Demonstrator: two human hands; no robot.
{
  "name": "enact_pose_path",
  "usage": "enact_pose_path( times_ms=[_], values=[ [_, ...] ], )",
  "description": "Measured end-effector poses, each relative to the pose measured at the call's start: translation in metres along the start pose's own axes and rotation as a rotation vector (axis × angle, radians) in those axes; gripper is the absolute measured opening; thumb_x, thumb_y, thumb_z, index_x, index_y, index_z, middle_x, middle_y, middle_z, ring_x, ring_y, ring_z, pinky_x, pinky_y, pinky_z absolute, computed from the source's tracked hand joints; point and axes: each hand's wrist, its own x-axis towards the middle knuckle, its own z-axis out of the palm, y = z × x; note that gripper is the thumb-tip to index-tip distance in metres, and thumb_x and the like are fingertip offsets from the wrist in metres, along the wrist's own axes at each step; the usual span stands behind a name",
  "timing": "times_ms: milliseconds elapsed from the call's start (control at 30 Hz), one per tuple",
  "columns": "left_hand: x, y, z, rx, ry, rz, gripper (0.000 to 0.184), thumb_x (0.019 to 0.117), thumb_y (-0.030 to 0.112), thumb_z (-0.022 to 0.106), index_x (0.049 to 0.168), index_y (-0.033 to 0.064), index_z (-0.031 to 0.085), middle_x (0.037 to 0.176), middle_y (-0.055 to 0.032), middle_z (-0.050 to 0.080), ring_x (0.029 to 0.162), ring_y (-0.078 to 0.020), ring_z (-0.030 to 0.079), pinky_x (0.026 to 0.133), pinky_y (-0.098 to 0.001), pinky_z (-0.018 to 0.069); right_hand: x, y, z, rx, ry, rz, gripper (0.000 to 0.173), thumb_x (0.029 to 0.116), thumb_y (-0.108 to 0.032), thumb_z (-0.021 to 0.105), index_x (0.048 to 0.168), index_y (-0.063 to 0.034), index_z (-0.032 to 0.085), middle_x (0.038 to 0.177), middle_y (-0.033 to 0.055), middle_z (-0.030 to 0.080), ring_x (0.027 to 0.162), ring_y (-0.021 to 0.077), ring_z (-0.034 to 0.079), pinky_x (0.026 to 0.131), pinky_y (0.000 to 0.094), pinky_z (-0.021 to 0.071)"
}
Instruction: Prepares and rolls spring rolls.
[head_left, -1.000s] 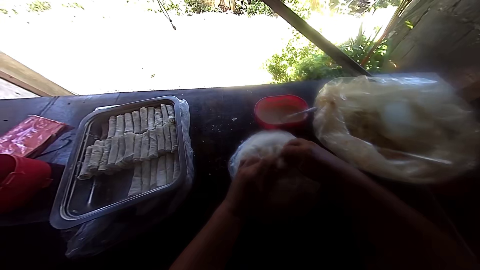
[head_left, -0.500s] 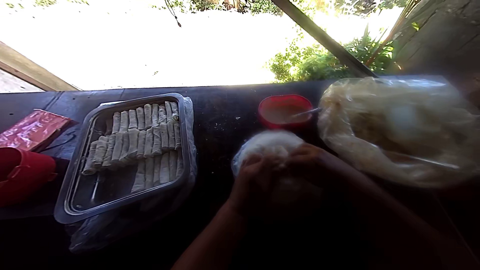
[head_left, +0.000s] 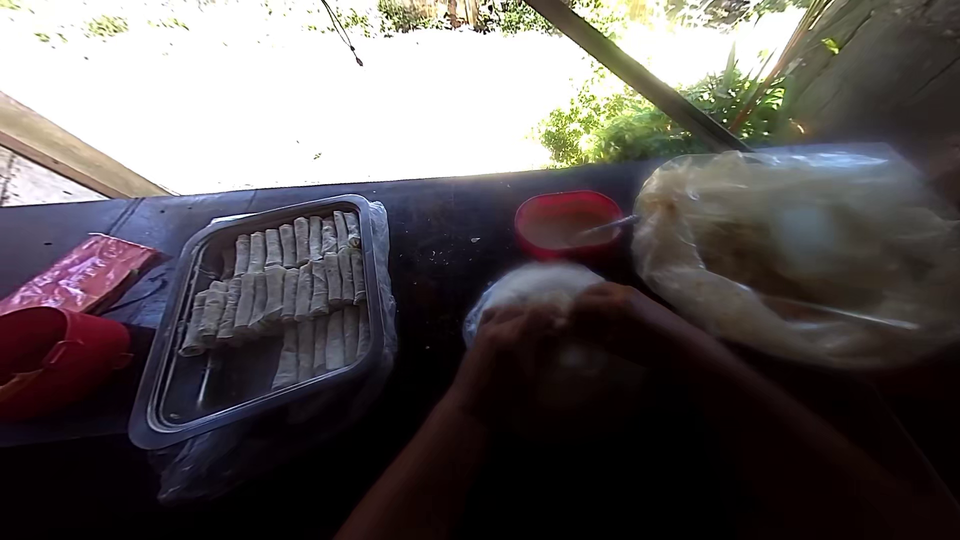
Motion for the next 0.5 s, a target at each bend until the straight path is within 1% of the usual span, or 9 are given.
enact_pose_path(
  times_ms=[67, 133, 233, 267, 400, 500],
  values=[
    [0.000, -0.001, 0.001, -0.007, 0.004, -0.010, 0.032, 0.1087, 0.036, 0.048, 0.124, 0.0174, 0.069, 0.109, 0.0071, 0.077, 0.103, -0.0092, 0.069, 0.099, -0.0397, 0.0500, -0.004, 0.003, 0.004, -0.020, 0.030, -0.052, 0.029, 0.1052, -0.035, 0.056, 0.108, -0.0145, 0.076, 0.111, 0.0011, 0.072, 0.111, 0.0127, 0.065, 0.101, 0.0316, 0.0518],
    [0.000, -0.001, 0.002, -0.011, 0.004, -0.011, 0.033, 0.1085, 0.037, 0.048, 0.125, 0.0167, 0.069, 0.109, 0.0066, 0.076, 0.105, -0.0099, 0.069, 0.099, -0.0402, 0.0506, -0.006, 0.004, 0.006, -0.028, 0.034, -0.049, 0.028, 0.1052, -0.033, 0.057, 0.111, -0.0151, 0.077, 0.114, 0.0015, 0.070, 0.115, 0.0138, 0.063, 0.103, 0.0316, 0.0504],
    [0.000, 0.001, -0.003, -0.025, -0.019, 0.010, 0.042, 0.1044, 0.045, 0.055, 0.133, 0.0158, 0.065, 0.119, 0.0030, 0.074, 0.114, -0.0136, 0.067, 0.104, -0.0434, 0.0492, -0.004, 0.004, 0.009, -0.044, 0.043, -0.029, 0.027, 0.1064, -0.030, 0.054, 0.111, -0.0164, 0.077, 0.113, 0.0007, 0.071, 0.113, 0.0138, 0.064, 0.101, 0.0314, 0.0512],
    [0.001, 0.003, -0.004, -0.027, -0.026, 0.023, 0.042, 0.1039, 0.044, 0.056, 0.134, 0.0162, 0.064, 0.120, 0.0021, 0.073, 0.115, -0.0146, 0.066, 0.105, -0.0437, 0.0488, -0.002, 0.005, 0.008, -0.053, 0.037, -0.027, 0.027, 0.1068, -0.029, 0.053, 0.112, -0.0170, 0.077, 0.113, 0.0004, 0.072, 0.113, 0.0137, 0.064, 0.102, 0.0318, 0.0517],
    [0.004, 0.002, -0.004, 0.004, -0.019, 0.037, 0.032, 0.1061, 0.033, 0.053, 0.129, 0.0153, 0.066, 0.111, 0.0031, 0.076, 0.107, -0.0135, 0.069, 0.100, -0.0411, 0.0514, 0.003, 0.002, 0.007, -0.063, -0.017, 0.002, 0.027, 0.1070, -0.028, 0.052, 0.112, -0.0176, 0.077, 0.113, 0.0010, 0.070, 0.113, 0.0150, 0.063, 0.101, 0.0331, 0.0507],
    [0.008, 0.000, -0.004, -0.009, -0.028, 0.017, 0.030, 0.1076, 0.035, 0.051, 0.125, 0.0163, 0.067, 0.109, 0.0060, 0.076, 0.105, -0.0104, 0.069, 0.099, -0.0402, 0.0520, 0.005, 0.000, 0.005, -0.069, -0.015, 0.016, 0.027, 0.1064, -0.028, 0.053, 0.112, -0.0149, 0.075, 0.111, 0.0030, 0.069, 0.112, 0.0163, 0.063, 0.101, 0.0346, 0.0514]
  ],
)
